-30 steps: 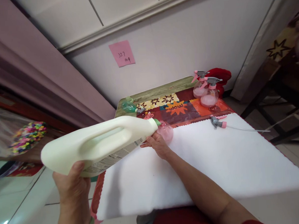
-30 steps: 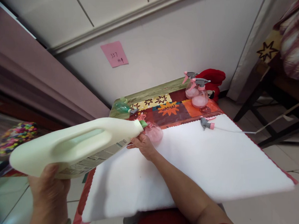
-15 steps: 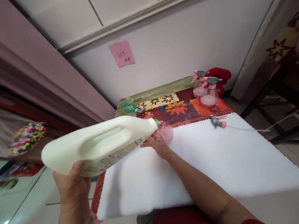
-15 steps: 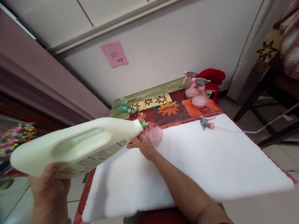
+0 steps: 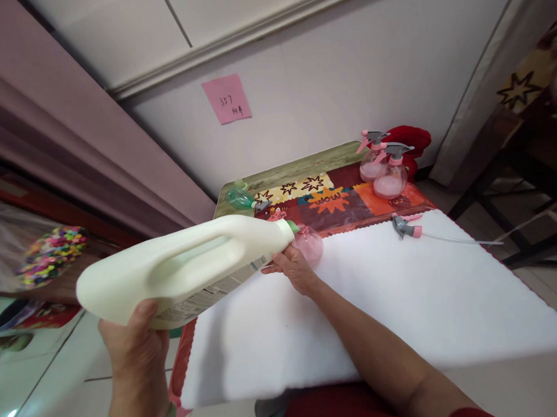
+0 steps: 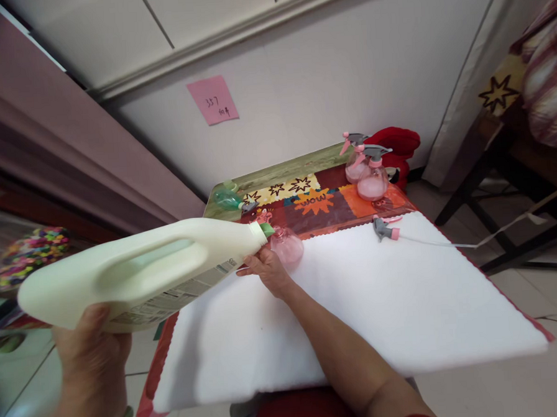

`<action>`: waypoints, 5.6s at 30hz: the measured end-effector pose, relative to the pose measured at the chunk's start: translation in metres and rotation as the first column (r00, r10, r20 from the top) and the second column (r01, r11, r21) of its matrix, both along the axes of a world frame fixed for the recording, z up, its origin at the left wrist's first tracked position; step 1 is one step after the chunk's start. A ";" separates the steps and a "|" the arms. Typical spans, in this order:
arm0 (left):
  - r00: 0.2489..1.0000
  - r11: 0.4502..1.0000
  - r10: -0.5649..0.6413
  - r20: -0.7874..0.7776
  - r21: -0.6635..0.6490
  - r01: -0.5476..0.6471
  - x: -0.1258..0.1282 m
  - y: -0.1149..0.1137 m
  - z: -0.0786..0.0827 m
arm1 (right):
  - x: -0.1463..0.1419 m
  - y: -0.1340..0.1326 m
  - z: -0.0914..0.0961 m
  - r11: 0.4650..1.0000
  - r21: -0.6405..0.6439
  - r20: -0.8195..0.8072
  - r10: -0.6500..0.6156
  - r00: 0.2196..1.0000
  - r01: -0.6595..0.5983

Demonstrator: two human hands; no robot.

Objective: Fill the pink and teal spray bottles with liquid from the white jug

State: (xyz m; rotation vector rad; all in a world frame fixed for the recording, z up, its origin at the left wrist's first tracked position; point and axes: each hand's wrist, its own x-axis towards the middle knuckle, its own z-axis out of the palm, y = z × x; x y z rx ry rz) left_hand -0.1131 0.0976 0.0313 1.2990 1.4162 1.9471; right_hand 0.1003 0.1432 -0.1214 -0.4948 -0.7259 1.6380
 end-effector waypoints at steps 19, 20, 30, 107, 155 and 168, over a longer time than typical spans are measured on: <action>1.000 0.999 -0.014 0.021 0.030 0.013 -0.004 0.001 -0.001 | 0.000 0.000 -0.001 1.000 0.000 0.003 0.007 1.000 -0.007; 1.000 1.000 -0.009 0.026 0.025 0.008 -0.004 0.001 -0.002 | 0.000 0.000 -0.001 1.000 0.002 0.003 0.007 1.000 -0.007; 1.000 1.000 -0.006 0.029 0.015 0.005 -0.002 -0.001 -0.002 | 0.000 0.001 -0.002 1.000 0.002 -0.004 0.007 1.000 -0.007; 0.997 0.999 0.034 -0.075 -0.013 -0.035 0.002 -0.001 0.002 | 0.001 0.000 0.000 1.000 -0.011 0.009 0.009 1.000 -0.009; 1.000 1.000 -0.002 0.022 0.009 0.002 0.000 -0.002 0.000 | -0.001 0.001 -0.004 1.000 0.002 -0.019 0.001 1.000 0.000; 1.000 1.000 -0.017 0.019 0.025 0.016 -0.003 -0.002 0.000 | 0.000 0.001 -0.003 1.000 0.004 0.008 0.013 1.000 -0.013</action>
